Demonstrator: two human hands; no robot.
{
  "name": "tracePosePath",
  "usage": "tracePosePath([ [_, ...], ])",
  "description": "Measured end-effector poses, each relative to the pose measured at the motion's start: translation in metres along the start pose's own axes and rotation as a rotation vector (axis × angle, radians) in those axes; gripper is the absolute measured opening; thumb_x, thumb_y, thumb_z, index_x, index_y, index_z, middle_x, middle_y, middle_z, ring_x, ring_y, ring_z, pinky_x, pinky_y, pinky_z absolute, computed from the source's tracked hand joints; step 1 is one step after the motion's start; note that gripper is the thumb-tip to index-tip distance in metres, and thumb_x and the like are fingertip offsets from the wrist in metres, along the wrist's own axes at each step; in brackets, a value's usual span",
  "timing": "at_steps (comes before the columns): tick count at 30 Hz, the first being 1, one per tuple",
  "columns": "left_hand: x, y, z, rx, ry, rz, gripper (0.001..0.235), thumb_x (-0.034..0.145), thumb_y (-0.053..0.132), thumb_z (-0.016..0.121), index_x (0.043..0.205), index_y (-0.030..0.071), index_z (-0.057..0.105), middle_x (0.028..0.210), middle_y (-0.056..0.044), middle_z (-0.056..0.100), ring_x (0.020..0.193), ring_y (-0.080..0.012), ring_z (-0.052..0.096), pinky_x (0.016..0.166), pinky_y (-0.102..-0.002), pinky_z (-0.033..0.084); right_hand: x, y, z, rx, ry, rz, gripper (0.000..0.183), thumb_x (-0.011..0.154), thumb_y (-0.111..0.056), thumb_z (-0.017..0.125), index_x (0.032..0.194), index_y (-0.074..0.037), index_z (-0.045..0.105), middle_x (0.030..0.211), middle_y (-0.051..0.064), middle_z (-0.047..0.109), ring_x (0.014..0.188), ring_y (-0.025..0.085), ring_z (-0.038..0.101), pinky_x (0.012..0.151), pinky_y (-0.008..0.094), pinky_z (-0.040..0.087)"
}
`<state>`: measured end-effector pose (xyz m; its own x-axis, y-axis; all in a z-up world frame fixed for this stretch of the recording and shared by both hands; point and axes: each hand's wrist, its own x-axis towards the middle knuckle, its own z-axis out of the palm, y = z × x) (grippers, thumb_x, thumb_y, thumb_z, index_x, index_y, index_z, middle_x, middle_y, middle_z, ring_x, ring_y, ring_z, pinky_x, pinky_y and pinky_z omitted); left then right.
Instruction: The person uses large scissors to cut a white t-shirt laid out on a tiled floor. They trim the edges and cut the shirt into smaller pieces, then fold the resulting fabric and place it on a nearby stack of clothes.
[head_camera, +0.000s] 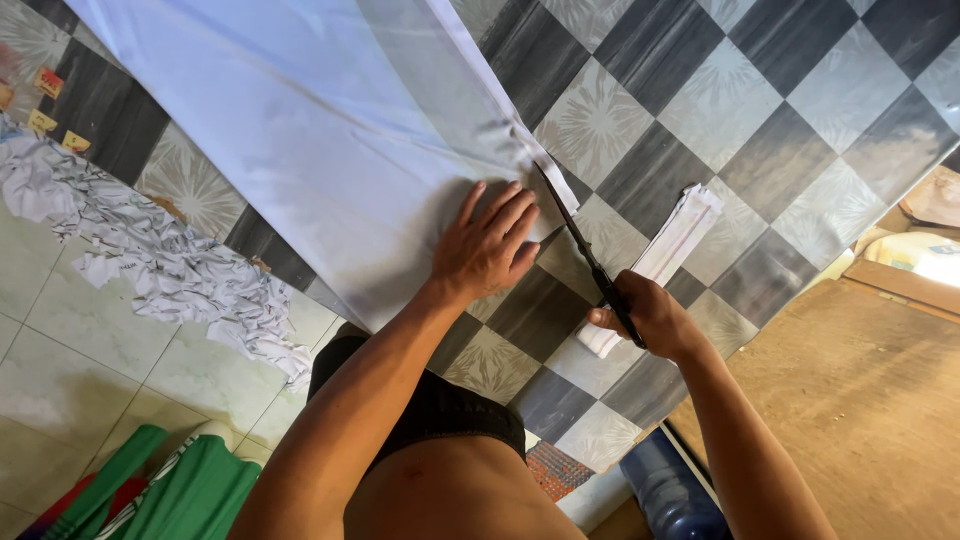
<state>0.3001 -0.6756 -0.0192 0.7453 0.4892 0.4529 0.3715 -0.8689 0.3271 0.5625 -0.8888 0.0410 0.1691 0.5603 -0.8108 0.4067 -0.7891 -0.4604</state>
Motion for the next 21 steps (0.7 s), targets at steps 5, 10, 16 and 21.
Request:
tracePosePath([
  [5, -0.003, 0.000, 0.002, 0.000, -0.002, 0.004, 0.057, 0.098, 0.048, 0.079, 0.147, 0.018, 0.075, 0.155, -0.007, 0.071, 0.152, -0.0260, 0.065, 0.134, -0.061, 0.039, 0.011, -0.006, -0.005, -0.006, -0.038, 0.001, 0.071, 0.087, -0.071, 0.092, 0.108, -0.007, 0.069, 0.073, 0.020, 0.065, 0.072, 0.035, 0.071, 0.073, 0.048, 0.053],
  [10, -0.003, 0.001, 0.006, -0.036, -0.003, 0.001, 0.056, 0.099, 0.045, 0.078, 0.147, 0.018, 0.075, 0.154, -0.006, 0.072, 0.151, -0.0264, 0.066, 0.132, -0.060, 0.042, 0.003, -0.025, -0.011, -0.032, 0.013, 0.011, 0.065, 0.088, -0.069, 0.093, 0.103, -0.011, 0.069, 0.068, 0.010, 0.068, 0.068, 0.028, 0.073, 0.070, 0.040, 0.052],
  [16, -0.008, 0.002, 0.011, -0.069, -0.010, 0.008, 0.052, 0.100, 0.041, 0.079, 0.148, 0.020, 0.077, 0.154, -0.004, 0.073, 0.152, -0.0257, 0.065, 0.133, -0.058, 0.041, 0.015, -0.026, -0.015, -0.032, -0.057, 0.021, 0.071, 0.088, -0.070, 0.092, 0.110, -0.007, 0.070, 0.074, 0.022, 0.066, 0.073, 0.037, 0.072, 0.073, 0.048, 0.053],
  [21, -0.007, 0.004, 0.008, -0.078, 0.000, 0.012, 0.050, 0.101, 0.040, 0.078, 0.147, 0.021, 0.077, 0.155, -0.003, 0.073, 0.150, -0.0255, 0.067, 0.132, -0.056, 0.043, 0.013, -0.042, -0.017, -0.020, -0.001, 0.021, 0.066, 0.086, -0.065, 0.096, 0.107, -0.009, 0.070, 0.071, 0.013, 0.069, 0.071, 0.031, 0.073, 0.073, 0.042, 0.053],
])
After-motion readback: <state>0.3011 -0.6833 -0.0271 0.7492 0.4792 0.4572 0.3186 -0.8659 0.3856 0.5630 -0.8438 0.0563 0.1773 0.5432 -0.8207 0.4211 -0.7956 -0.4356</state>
